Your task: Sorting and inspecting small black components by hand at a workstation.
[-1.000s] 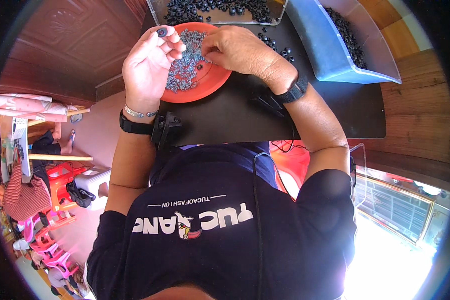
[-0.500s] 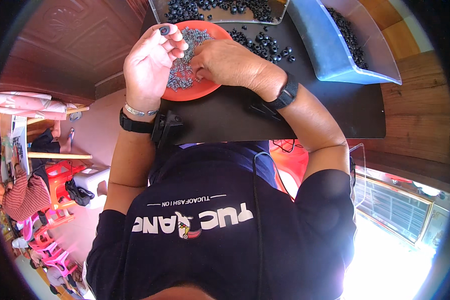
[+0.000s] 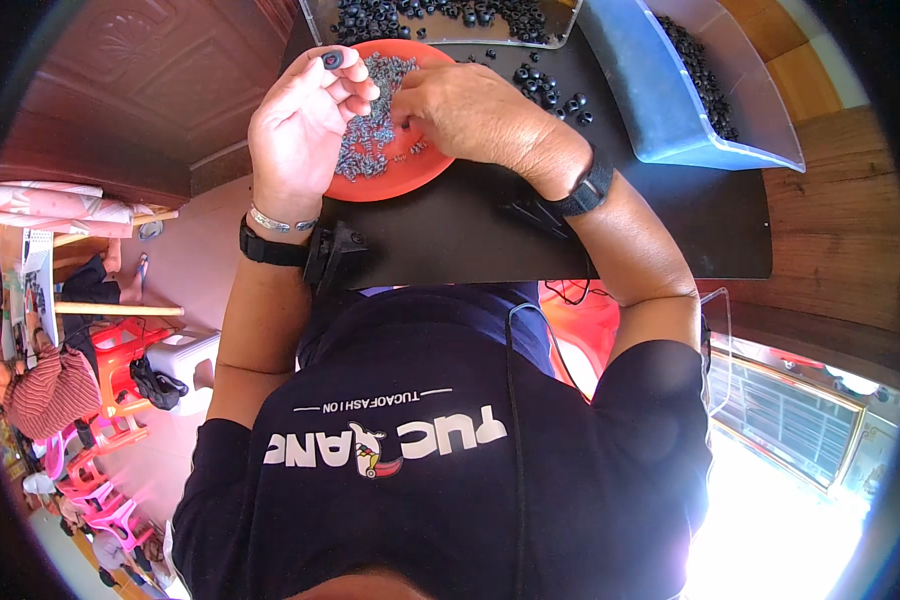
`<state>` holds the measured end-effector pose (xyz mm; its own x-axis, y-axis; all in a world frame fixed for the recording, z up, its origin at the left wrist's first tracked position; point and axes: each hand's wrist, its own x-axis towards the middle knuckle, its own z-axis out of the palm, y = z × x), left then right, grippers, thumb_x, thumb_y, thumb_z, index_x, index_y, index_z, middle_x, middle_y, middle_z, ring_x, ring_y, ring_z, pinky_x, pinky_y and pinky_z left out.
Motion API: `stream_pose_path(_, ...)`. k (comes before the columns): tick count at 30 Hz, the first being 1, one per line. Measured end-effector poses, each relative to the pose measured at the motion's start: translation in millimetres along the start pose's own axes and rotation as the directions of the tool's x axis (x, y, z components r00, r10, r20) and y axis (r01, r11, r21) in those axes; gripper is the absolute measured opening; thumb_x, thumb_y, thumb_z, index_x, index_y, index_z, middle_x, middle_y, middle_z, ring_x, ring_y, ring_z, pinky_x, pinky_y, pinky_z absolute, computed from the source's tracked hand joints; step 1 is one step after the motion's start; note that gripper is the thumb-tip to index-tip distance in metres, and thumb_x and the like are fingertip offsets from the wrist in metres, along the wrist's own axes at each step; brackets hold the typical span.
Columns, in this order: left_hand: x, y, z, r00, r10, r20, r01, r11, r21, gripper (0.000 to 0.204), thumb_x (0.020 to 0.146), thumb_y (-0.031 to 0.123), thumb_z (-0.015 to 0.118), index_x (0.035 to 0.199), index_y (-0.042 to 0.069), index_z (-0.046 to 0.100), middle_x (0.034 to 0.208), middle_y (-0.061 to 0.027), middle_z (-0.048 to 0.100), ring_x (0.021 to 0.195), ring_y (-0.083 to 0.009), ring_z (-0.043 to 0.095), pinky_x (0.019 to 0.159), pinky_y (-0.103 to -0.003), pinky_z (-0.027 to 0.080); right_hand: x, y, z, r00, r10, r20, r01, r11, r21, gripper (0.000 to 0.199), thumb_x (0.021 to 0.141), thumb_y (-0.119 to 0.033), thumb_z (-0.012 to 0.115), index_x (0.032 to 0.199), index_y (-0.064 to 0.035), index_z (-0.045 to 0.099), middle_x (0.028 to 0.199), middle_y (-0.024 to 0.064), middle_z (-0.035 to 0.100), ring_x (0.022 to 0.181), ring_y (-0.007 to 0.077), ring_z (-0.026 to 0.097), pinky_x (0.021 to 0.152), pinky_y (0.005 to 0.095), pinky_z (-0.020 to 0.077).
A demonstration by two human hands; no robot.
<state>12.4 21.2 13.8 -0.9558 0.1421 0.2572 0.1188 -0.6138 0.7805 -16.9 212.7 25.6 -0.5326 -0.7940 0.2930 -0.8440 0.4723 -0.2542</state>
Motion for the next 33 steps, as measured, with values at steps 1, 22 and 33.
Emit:
stream_pose_path(1, 0, 0, 0, 1.000, 0.002, 0.004, -0.002, 1.000, 0.000, 0.027, 0.095, 0.019, 0.041, 0.099, -0.001, 0.060, 0.090, -0.0090, 0.062, 0.078, -0.0180, 0.059, 0.071, -0.029, 0.044, 1, -5, -1, 1.000, 0.006, 0.028, -0.007, 1.000, 0.017, 0.011, 0.077, -0.007, 0.065, 0.088, -0.0068, 0.064, 0.087, 0.0085, 0.061, 0.088, 0.0292, 0.060, 0.075, 0.0389, 0.0499)
stream_pose_path(22, 0, -2, -2, 0.997, -0.031, 0.065, 0.031, 1.000, 0.005, 0.024, 0.094, 0.020, 0.045, 0.104, 0.002, 0.059, 0.092, -0.0077, 0.060, 0.084, -0.0197, 0.059, 0.075, -0.030, 0.043, 3, 18, 0, 0.957, 0.290, 0.010, -0.227, 0.728, 0.647, 0.013, 0.083, -0.005, 0.066, 0.095, -0.0023, 0.064, 0.087, 0.0025, 0.066, 0.082, 0.0083, 0.060, 0.076, 0.0255, 0.0495)
stream_pose_path(33, 0, 1, -4, 0.998, -0.013, 0.065, 0.011, 1.000, 0.024, 0.027, 0.094, 0.021, 0.043, 0.106, 0.002, 0.059, 0.093, -0.0076, 0.060, 0.086, -0.0190, 0.058, 0.076, -0.030, 0.043, 6, 0, -6, 0.985, 0.164, 0.045, -0.164, 0.847, 0.505, 0.010, 0.085, -0.002, 0.063, 0.095, 0.0000, 0.065, 0.083, 0.0022, 0.066, 0.076, 0.0103, 0.062, 0.072, 0.0260, 0.0510)
